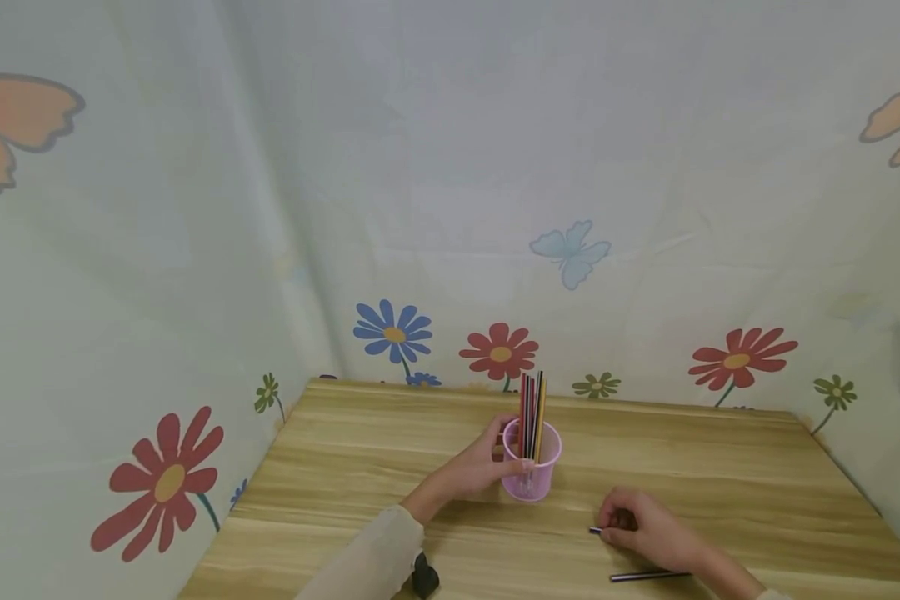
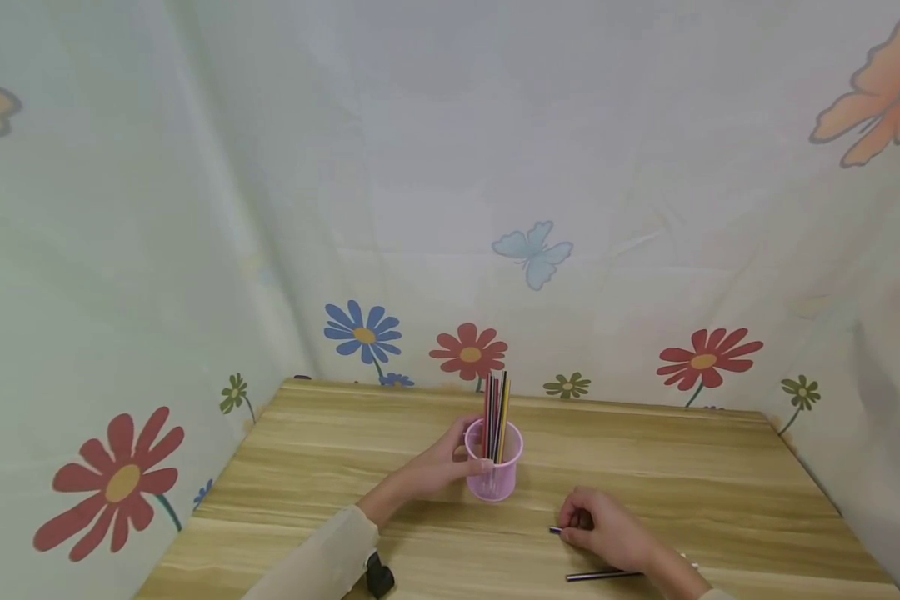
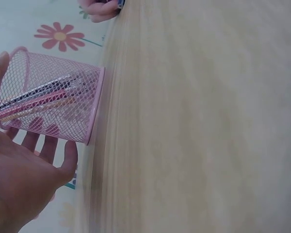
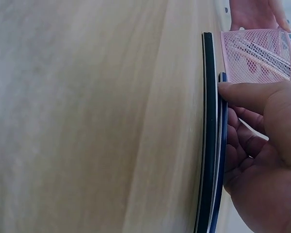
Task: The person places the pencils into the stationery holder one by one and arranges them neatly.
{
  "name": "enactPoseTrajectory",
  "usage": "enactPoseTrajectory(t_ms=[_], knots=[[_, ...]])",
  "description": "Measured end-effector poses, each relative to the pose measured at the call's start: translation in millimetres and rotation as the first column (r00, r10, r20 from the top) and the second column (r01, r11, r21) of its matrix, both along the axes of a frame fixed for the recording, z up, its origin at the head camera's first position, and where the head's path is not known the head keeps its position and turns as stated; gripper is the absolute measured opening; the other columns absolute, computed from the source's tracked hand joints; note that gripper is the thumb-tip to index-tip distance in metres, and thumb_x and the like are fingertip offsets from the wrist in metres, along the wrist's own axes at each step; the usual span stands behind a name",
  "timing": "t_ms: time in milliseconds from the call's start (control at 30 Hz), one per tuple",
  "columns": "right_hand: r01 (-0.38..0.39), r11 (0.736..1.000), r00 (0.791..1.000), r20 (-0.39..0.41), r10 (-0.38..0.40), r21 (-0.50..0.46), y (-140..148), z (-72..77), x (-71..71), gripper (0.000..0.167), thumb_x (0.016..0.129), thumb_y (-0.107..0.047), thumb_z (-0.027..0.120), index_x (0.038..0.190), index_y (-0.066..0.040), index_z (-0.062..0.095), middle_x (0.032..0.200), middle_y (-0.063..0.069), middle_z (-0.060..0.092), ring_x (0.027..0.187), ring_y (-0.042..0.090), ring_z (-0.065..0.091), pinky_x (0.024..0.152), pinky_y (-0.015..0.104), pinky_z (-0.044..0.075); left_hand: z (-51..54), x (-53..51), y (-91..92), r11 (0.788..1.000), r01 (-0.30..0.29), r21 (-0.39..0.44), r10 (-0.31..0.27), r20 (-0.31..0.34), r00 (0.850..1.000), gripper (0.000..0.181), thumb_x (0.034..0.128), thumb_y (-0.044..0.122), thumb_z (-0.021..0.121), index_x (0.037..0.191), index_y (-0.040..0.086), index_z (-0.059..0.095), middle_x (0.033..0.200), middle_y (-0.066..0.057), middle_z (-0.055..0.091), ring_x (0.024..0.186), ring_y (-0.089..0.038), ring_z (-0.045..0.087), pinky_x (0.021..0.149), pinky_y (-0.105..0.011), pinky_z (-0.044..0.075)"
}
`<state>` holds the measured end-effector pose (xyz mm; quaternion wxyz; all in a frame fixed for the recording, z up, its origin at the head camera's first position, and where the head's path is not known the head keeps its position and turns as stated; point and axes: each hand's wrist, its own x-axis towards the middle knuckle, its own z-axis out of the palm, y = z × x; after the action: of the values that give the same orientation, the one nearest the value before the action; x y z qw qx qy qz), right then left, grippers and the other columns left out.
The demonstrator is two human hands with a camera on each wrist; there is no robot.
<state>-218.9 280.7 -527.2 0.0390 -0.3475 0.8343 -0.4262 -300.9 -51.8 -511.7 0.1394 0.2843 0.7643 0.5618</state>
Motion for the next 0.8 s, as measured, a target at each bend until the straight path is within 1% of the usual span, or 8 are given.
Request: enactPoseTrajectory(t_ms=[200, 367, 533, 600, 633, 800], knots=[[0.012, 1.0, 1.0, -0.007, -0.012, 0.012, -2, 5.1, 1.5, 0.012, 0.095, -0.002, 0.076, 0.097, -0.011, 0.067, 0.092, -0.003, 0.064, 0.081, 0.003, 0.058, 0.065, 0.024, 0.051, 3.4, 1.6, -0.8, 1.0, -0.001, -0.005, 0.001, -0.003, 1.0, 0.076, 0.0977, 0.04, 0.077, 0.158, 0.029, 0.031, 0.152, 0.003, 0.046, 0.135, -0.021, 0.051, 0.111, -0.04, 0.047], [0.009, 1.0, 1.0, -0.012, -0.009, 0.017, -2, 8.0, -0.7, 0.009, 0.097, -0.001, 0.073, 0.097, -0.008, 0.066, 0.093, -0.004, 0.065, 0.083, 0.003, 0.058, 0.067, 0.025, 0.051, 4.5, 2.4, -1.1, 1.0, 0.005, -0.004, -0.005, -0.002, 1.0, 0.076, 0.098, 0.041, 0.077, 0.158, 0.029, 0.031, 0.153, 0.002, 0.046, 0.136, -0.021, 0.05, 0.111, -0.04, 0.047], [0.064, 0.996, 0.998, -0.015, -0.063, 0.056, 1, 13.5, -8.7, 0.006, 0.1, -0.008, 0.072, 0.098, -0.011, 0.067, 0.092, -0.007, 0.066, 0.084, 0.001, 0.058, 0.068, 0.024, 0.051, 4.0, 2.0, -1.2, 1.0, -0.001, -0.007, 0.001, 0.007, 1.0, 0.077, 0.0978, 0.042, 0.077, 0.158, 0.03, 0.031, 0.154, 0.002, 0.045, 0.136, -0.021, 0.05, 0.112, -0.042, 0.047], [0.098, 0.993, 0.995, -0.016, -0.097, 0.07, 2, 19.1, -12.6, 0.005, 0.1, -0.011, 0.072, 0.098, -0.012, 0.067, 0.091, -0.006, 0.067, 0.083, 0.002, 0.059, 0.068, 0.025, 0.052, 4.1, 2.2, -1.2, 1.0, -0.003, -0.009, 0.003, 0.01, 1.0, 0.076, 0.0979, 0.041, 0.077, 0.158, 0.031, 0.031, 0.154, 0.002, 0.045, 0.136, -0.022, 0.05, 0.112, -0.042, 0.047], [0.111, 0.991, 0.994, -0.016, -0.111, 0.068, 2, 23.0, -14.6, 0.005, 0.1, -0.01, 0.072, 0.099, -0.011, 0.068, 0.091, -0.004, 0.067, 0.082, 0.003, 0.059, 0.067, 0.025, 0.053, 4.2, 2.4, -1.1, 1.0, -0.004, -0.008, 0.004, 0.011, 1.0, 0.076, 0.0979, 0.041, 0.077, 0.158, 0.031, 0.031, 0.154, 0.002, 0.045, 0.136, -0.022, 0.05, 0.112, -0.042, 0.047], [0.175, 0.983, 0.984, -0.041, -0.173, 0.055, -2, 51.2, -24.4, 0.004, 0.101, -0.008, 0.072, 0.104, -0.008, 0.07, 0.092, 0.004, 0.07, 0.083, 0.006, 0.062, 0.067, 0.028, 0.056, 5.3, 4.4, -1.3, 1.0, -0.008, -0.002, 0.008, 0.015, 1.0, 0.076, 0.0983, 0.038, 0.077, 0.158, 0.03, 0.032, 0.153, 0.002, 0.045, 0.136, -0.02, 0.05, 0.111, -0.039, 0.047]])
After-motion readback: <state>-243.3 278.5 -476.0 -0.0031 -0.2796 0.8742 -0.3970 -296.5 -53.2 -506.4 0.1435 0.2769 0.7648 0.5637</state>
